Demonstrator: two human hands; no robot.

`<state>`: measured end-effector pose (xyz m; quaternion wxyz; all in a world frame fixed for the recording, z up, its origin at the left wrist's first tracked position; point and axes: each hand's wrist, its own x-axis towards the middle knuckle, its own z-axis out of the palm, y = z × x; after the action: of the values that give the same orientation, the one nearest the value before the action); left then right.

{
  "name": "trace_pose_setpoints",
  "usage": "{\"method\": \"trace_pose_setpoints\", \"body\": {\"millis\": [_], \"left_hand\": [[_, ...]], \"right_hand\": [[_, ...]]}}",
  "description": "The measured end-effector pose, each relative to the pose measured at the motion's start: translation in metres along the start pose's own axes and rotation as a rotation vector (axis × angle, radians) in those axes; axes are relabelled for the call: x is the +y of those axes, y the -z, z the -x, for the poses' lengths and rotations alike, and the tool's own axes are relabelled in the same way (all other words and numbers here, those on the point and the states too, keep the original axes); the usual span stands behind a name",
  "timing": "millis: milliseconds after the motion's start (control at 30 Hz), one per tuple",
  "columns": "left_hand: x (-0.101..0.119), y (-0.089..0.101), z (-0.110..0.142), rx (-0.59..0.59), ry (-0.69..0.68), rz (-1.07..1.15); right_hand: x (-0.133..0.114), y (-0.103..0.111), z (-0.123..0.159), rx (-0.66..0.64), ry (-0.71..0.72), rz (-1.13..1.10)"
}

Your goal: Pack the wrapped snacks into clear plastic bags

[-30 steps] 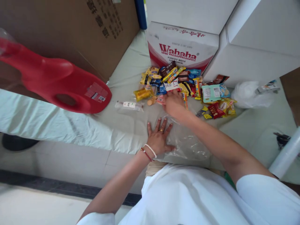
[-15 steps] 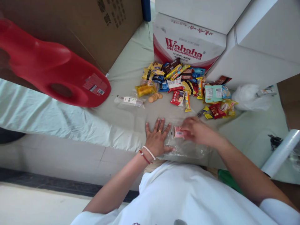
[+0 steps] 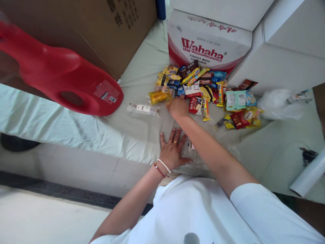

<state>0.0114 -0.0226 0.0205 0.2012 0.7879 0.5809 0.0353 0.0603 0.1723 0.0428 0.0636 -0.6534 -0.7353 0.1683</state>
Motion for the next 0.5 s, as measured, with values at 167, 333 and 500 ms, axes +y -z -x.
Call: {"method": "trace_pose_setpoints", "body": {"millis": [167, 333, 500], "left_hand": [[0.001, 0.000, 0.000, 0.007, -0.001, -0.030], [0.003, 0.000, 0.000, 0.022, 0.017, -0.050], [0.002, 0.002, 0.001, -0.001, 0.016, -0.045]], "right_hand": [[0.003, 0.006, 0.001, -0.032, 0.081, -0.211], [0.047, 0.026, 0.050, -0.061, 0.166, -0.413], [0.103, 0.113, 0.173, -0.059, 0.345, -1.081]]}}
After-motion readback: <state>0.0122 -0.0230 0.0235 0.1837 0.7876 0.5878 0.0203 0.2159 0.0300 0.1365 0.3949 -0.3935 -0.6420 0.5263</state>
